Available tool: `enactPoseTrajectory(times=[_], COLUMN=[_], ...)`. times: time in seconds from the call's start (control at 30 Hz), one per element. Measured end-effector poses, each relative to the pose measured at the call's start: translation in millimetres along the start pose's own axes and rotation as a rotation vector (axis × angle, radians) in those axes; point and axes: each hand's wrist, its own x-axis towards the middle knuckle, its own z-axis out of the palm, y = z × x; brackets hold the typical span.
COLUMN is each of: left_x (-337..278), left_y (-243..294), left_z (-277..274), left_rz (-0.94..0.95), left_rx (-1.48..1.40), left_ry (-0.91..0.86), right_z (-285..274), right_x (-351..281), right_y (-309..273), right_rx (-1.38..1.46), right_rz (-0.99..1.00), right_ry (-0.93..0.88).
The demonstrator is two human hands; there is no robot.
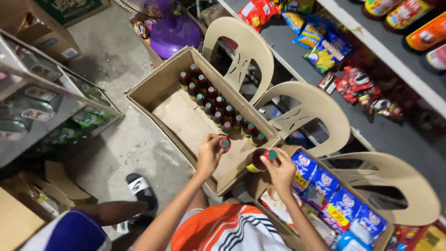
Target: The person takes bottles of sauce from a crate and places them onto a shelf in a store, arranging them in rows.
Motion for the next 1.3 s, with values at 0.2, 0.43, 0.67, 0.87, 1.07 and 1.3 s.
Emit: enactPoseTrajectory(times=[0.2, 0.43, 0.67, 0.87, 1.07, 1.3], left_x=[35, 67, 75, 76, 74, 88], left_y=[-66, -120, -173, -218, -240, -237], left_z=[4, 19, 81, 135, 171, 184], left_rz=[0.058, 0.013, 0.152, 0.259, 0.265, 0.228], left_rx=[0.072, 0.017, 0.130, 0.237, 0.266, 0.110], left_ry=[-0.218, -0.586, -0.789, -0.892, -0.887, -0.799], right_z=[59, 111, 136, 146, 158, 174], right_x=[-7, -10, -11, -6, 4, 10], right_y=[38, 86, 163, 201, 217, 238], right_rx=[-0.140, -0.218, -0.336, -0.571, -0.728, -0.750], right_rz=[-0.019, 0.170, 0.349, 0.438, 0.564, 0.643], right_ry=[-0.023, 0.020, -0.091, -0.330, -0.484, -0.472])
